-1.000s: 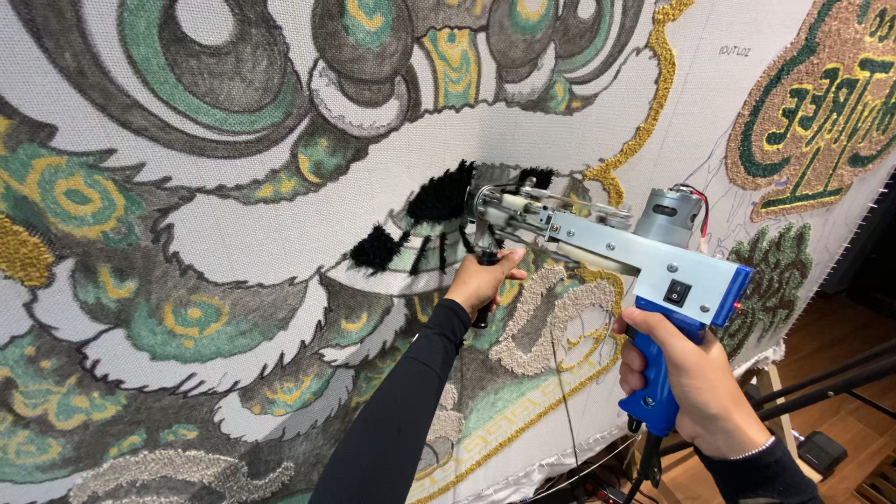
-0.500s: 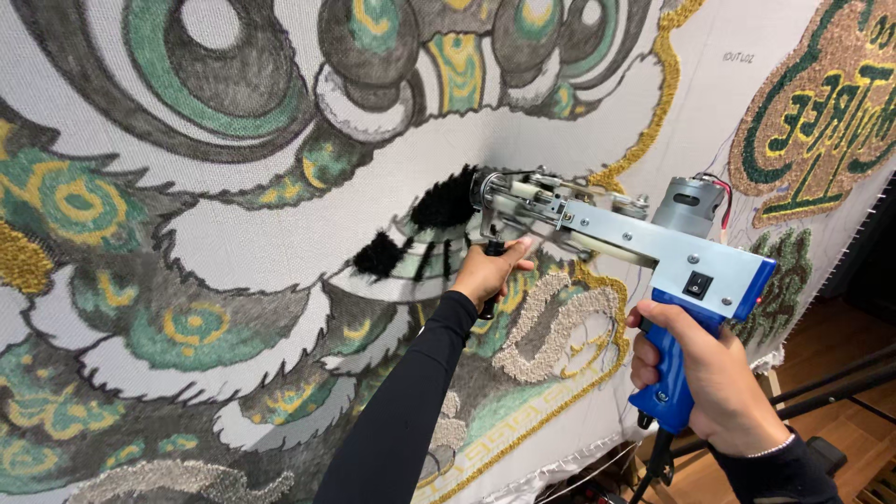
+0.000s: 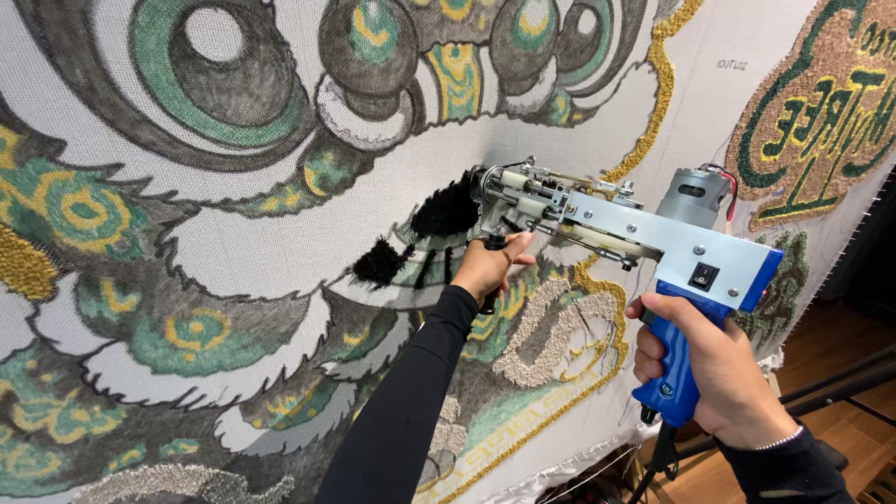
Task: The person uses a tufting gun to apply black yarn to a large canvas with a lion dance mask design. They guide the tool with both hands to follow the pattern and occasionally touch the yarn by hand to check the texture.
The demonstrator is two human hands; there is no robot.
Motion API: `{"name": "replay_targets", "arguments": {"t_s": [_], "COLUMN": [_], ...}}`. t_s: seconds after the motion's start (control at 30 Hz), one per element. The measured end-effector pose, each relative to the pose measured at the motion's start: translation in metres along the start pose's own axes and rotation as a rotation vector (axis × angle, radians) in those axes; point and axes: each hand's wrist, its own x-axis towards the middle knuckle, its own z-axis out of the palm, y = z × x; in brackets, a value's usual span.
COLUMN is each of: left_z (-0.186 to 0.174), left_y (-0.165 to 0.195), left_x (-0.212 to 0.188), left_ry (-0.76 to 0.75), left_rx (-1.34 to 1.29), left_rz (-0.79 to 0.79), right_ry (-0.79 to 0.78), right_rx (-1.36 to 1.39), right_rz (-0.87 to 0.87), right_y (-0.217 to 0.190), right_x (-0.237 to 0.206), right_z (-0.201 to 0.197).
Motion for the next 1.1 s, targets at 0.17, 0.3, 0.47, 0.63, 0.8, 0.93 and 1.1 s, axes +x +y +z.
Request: {"name": "replay_targets", "arguments": {"t_s": [0.17,0.3,0.47,0.63,0.8,0.93,1.1], "left_z": [0.006,0.016,0.038,0.068,0.089,0.096,0.096], "left_y": [0.003,0.007,0.01,0.013,0.011,0.004,-0.008], "left_x": [-0.011,-0.017,-0.032,-0.05,-0.057,-0.063,-0.08], "left_ry": [-0.085,-0.163,-0.21,-0.164,-0.126,-0.129,-0.093], "left_rx": [-0.021,-0.055,-0.131,-0.099,-0.061,-0.059,-0.164], "left_rz": [0.056,0.056,0.084,0.118,0.101,0.103,-0.021], "right_ry": [-0.029,-0.043,-0.178,-0.218,-0.193,-0.222,-0.167], "right_rx": [-0.035,-0.027,-0.016,0.044,0.061,0.081,-0.022], "right_rz": [-0.004,0.006,-0.085,-0.052,-0.074,-0.056,-0.081], "right_y": [-0.001,0.001,0.003,0.005,0.015,0.019,0.021], "right_x": [-0.002,0.0,0.005,0.003,-0.003,-0.006,-0.011], "right_z": [-0.014,-0.039,-0.084,-0.133,-0.165,-0.174,-0.166]}}
